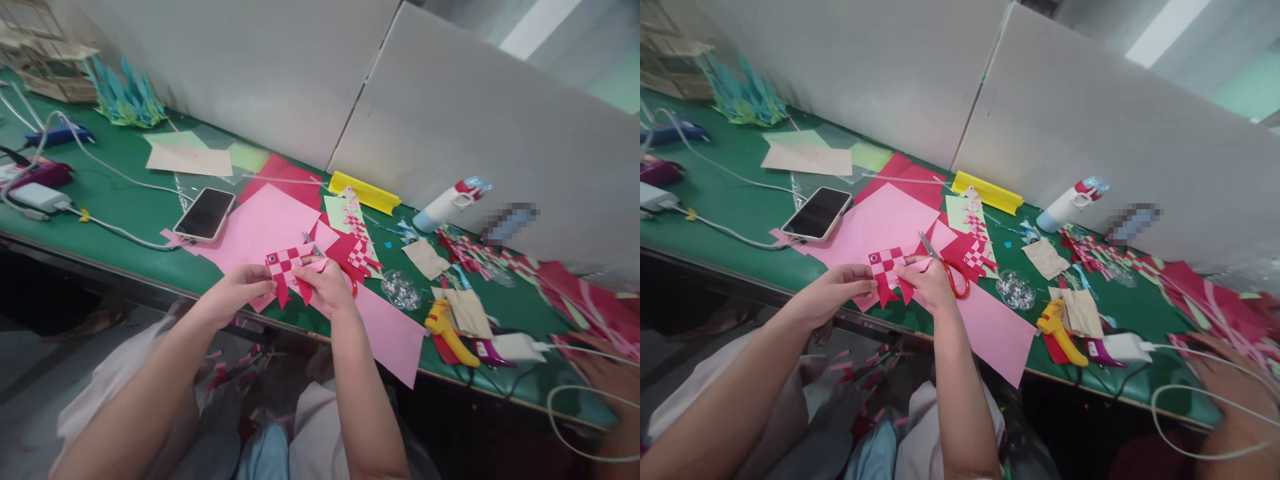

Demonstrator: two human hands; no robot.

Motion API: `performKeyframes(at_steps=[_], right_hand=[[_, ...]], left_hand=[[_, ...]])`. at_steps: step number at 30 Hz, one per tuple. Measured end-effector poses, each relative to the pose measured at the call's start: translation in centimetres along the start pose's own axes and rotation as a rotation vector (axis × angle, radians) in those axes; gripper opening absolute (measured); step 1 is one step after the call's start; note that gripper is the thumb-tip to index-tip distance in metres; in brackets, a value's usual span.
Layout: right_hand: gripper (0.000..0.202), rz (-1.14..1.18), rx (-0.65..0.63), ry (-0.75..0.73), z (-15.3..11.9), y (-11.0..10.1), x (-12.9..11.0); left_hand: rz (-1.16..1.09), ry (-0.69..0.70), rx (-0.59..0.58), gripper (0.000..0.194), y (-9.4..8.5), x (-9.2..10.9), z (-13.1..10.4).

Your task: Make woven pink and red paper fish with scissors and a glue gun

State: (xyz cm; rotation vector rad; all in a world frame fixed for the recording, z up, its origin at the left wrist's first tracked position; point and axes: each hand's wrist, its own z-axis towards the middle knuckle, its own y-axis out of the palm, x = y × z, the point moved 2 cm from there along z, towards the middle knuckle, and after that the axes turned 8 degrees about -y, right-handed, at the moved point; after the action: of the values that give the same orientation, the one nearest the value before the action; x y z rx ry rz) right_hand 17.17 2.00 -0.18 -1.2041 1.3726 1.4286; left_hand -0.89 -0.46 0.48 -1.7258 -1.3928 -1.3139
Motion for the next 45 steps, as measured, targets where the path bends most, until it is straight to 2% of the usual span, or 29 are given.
performKeyframes(at_steps=[7,12,17,27,39,45], right_hand=[[0.036,-0.102,-0.008,0.049,-0.5,-0.5,0.2],[0.033,-0.103,-0.05,0.074,-0.8,-0.7,0.0],[0.034,-0.038,-0.017,0.111,-1.1,-0.5,-0.6],[0.032,-0.107,-0.051,0.077,-0.9,-1.7,0.2],[0.034,-0.162,-0.103,0.049,-1.0,-1.7,0.3],[0.034,-0.15,-0.088,0.049,-1.0,-1.9,0.3]], left_hand=[[-0.036,0.074,0.177,0.037,-0.3,0.3,0.3],[-0.001,0.092,0.241,0.043,-0.1,0.6,0.4],[0.076,0.132,0.284,0.042,0.2,0.8,0.6],[0.151,0.129,0.322,0.037,0.5,0.2,1.4],[0.159,0.12,0.343,0.038,0.8,0.4,1.5],[0.165,0.147,0.324,0.036,1.1,0.3,1.5]])
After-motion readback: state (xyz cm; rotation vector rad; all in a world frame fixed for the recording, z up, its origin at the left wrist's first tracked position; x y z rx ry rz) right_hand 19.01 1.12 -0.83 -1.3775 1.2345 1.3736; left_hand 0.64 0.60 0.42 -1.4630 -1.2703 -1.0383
